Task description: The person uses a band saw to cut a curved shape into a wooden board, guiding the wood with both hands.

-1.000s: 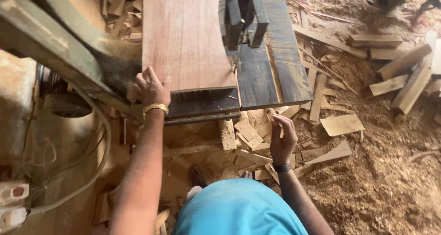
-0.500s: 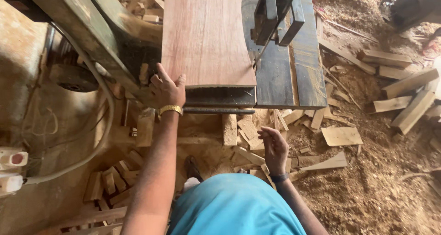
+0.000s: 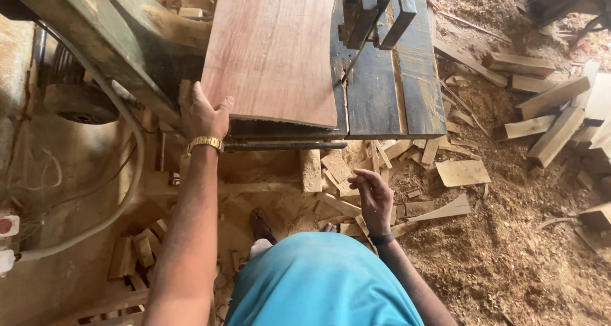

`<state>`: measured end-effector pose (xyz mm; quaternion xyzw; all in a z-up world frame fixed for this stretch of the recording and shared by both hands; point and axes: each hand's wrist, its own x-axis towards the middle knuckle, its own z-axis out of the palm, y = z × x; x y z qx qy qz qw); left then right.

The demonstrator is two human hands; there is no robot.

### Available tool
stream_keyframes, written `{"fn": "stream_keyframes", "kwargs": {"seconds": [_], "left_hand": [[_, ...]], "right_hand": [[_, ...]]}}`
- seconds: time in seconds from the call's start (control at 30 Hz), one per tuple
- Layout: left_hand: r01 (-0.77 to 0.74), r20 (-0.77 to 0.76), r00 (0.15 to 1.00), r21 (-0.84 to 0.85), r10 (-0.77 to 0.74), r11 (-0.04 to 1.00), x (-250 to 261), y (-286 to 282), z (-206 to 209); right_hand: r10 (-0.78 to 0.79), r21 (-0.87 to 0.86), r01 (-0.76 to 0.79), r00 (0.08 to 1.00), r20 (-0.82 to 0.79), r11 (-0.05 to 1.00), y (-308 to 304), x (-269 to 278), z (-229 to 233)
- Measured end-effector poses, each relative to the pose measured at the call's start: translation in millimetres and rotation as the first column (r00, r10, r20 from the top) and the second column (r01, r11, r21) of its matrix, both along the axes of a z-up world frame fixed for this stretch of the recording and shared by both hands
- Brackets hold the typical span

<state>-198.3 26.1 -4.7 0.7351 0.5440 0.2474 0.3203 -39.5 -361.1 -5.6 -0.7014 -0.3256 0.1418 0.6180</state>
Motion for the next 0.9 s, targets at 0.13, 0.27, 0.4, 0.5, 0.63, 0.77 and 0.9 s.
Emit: {"fn": "stream_keyframes", "kwargs": {"seconds": [0.13, 0.27, 0.4, 0.5, 0.63, 0.77, 0.9], "left_hand": [[-0.003, -0.004, 1.000, 0.001, 0.003, 1.000, -8, -10, 4], [-0.023, -0.029, 0.999, 0.012, 0.023, 1.000, -16, -23, 13], [0.005, -0.064, 0.998, 0.006, -0.005, 1.000, -30, -39, 14], [0.024, -0.034, 0.999, 0.051, -0.022, 0.998, -43, -50, 9], [0.011, 0.002, 1.000, -0.025, -0.011, 1.000, -56, -65, 8], [-0.006, -0.142, 0.990, 0.022, 0.009, 1.000, -67, -87, 15], [-0.072, -0.100, 0.993, -0.171, 0.055, 0.983, -81, -117, 28]], "right_hand": [[0.024, 0.054, -0.018, 0.995, -0.099, 0.998, 2, 0, -1], [0.051, 0.076, -0.039, 0.984, -0.169, 0.996, 6, 2, -1], [0.074, 0.088, -0.056, 0.975, -0.212, 0.995, 12, 1, 7], [0.064, 0.039, -0.054, 0.941, -0.332, 0.998, 14, 2, 16], [0.162, 0.067, -0.149, 0.829, -0.535, 0.986, 19, 2, 32], [0.184, 0.104, -0.155, 0.705, -0.685, 0.982, 23, 7, 41], [0.270, 0.145, -0.235, 0.698, -0.663, 0.961, 24, 18, 34]]}}
